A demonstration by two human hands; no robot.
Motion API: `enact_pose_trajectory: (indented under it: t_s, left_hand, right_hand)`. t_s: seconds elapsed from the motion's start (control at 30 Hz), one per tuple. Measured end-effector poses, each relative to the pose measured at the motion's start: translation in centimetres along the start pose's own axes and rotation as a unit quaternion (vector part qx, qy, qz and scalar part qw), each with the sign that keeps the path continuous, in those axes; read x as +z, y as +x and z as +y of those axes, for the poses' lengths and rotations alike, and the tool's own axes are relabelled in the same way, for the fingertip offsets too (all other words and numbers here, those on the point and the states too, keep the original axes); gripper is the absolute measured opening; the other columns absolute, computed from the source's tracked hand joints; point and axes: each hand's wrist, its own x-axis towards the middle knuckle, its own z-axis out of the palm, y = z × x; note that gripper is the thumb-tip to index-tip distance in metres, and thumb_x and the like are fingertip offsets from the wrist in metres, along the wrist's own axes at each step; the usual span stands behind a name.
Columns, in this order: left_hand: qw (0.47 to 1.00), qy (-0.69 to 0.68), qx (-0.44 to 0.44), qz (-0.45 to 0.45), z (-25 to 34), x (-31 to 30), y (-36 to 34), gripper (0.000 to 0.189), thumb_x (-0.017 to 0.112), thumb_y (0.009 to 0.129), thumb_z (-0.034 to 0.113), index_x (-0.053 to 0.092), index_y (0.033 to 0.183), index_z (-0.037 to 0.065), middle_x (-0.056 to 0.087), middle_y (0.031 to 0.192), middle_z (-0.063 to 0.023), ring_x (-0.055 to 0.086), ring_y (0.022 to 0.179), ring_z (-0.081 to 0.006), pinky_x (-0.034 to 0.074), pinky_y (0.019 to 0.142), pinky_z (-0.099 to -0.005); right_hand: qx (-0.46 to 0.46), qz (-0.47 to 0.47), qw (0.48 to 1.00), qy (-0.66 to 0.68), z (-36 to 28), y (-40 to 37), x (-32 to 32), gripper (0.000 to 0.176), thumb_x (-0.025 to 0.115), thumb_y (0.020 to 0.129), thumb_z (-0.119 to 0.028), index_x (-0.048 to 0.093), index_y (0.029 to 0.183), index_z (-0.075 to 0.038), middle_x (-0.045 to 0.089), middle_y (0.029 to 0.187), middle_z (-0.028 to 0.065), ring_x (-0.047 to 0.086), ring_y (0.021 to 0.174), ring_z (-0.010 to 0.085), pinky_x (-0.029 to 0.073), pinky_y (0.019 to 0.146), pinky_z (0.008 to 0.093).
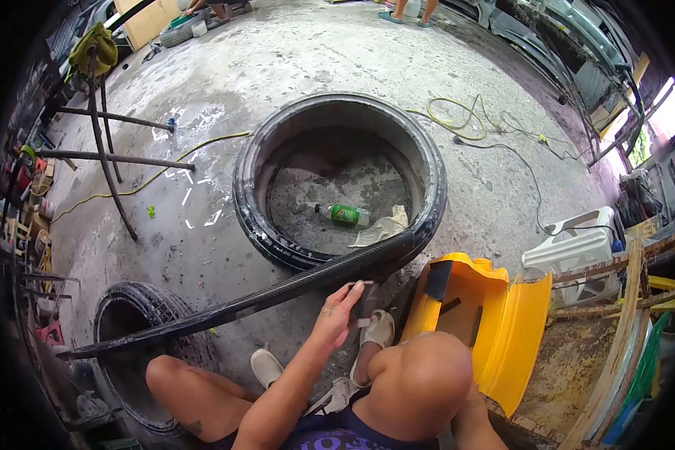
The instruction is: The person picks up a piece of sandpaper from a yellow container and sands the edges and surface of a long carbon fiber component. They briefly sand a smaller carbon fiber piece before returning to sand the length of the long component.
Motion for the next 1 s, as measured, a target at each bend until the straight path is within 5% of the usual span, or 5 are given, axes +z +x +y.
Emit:
enact_pose_trajectory:
  t_s: [0.17,0.23,0.53,0.8,1.0]
  left_hand:
    - [0.997,0.006,0.041,-0.061,3.0,3.8,3.3,0.029,0.059,0.106,0.033,0.065,0.122,0.009,0.066,0.104,-0.0002,0.064,0.088,-0.0117,0.061,0.075,-0.0383]
    - [0.996,0.013,0.046,-0.069,3.8,4.9,5.1,0.029,0.059,0.106,0.033,0.065,0.121,0.009,0.066,0.103,0.0001,0.065,0.088,-0.0117,0.061,0.075,-0.0379]
    - [0.992,-0.085,0.013,-0.097,8.0,2.6,10.3,0.036,0.063,0.102,0.043,0.066,0.104,0.007,0.065,0.083,-0.0056,0.059,0.058,-0.0152,0.048,0.044,-0.031]
    - [0.99,0.086,0.114,-0.012,14.1,-4.5,1.3,0.063,0.042,0.105,0.06,0.064,0.118,0.003,0.074,0.085,-0.0099,0.07,0.061,-0.0214,0.046,0.042,-0.0282]
    - [0.979,0.156,0.126,0.044,15.7,-8.6,-5.6,0.075,0.046,0.1,0.07,0.061,0.128,0.002,0.07,0.109,-0.0145,0.073,0.065,-0.0215,0.045,0.04,-0.0292]
  right_hand:
    - [-0.219,-0.193,0.954,-0.073,-4.0,-6.6,7.3,0.023,0.053,0.103,-0.022,0.066,0.094,-0.006,0.069,0.091,0.0113,0.064,0.088,0.0288,0.055,0.084,0.0433]
    - [-0.132,-0.328,0.935,0.038,-4.1,-11.5,17.6,0.03,0.049,0.105,-0.025,0.066,0.092,-0.004,0.07,0.095,0.0116,0.066,0.09,0.0296,0.055,0.086,0.0444]
    - [-0.072,-0.297,0.72,-0.623,2.9,-18.4,47.6,0.045,0.058,0.103,-0.044,0.066,0.103,0.0,0.072,0.098,0.0164,0.073,0.09,0.0274,0.062,0.079,0.0402]
    - [-0.35,-0.329,0.445,-0.756,7.8,-19.7,54.0,0.036,0.07,0.098,-0.026,0.07,0.117,0.005,0.073,0.104,0.0107,0.07,0.094,0.0165,0.061,0.074,0.0302]
    - [-0.354,-0.339,0.49,-0.721,16.8,-18.3,51.1,0.033,0.077,0.093,-0.021,0.071,0.111,0.006,0.074,0.09,0.0098,0.068,0.083,0.0118,0.057,0.072,0.0278]
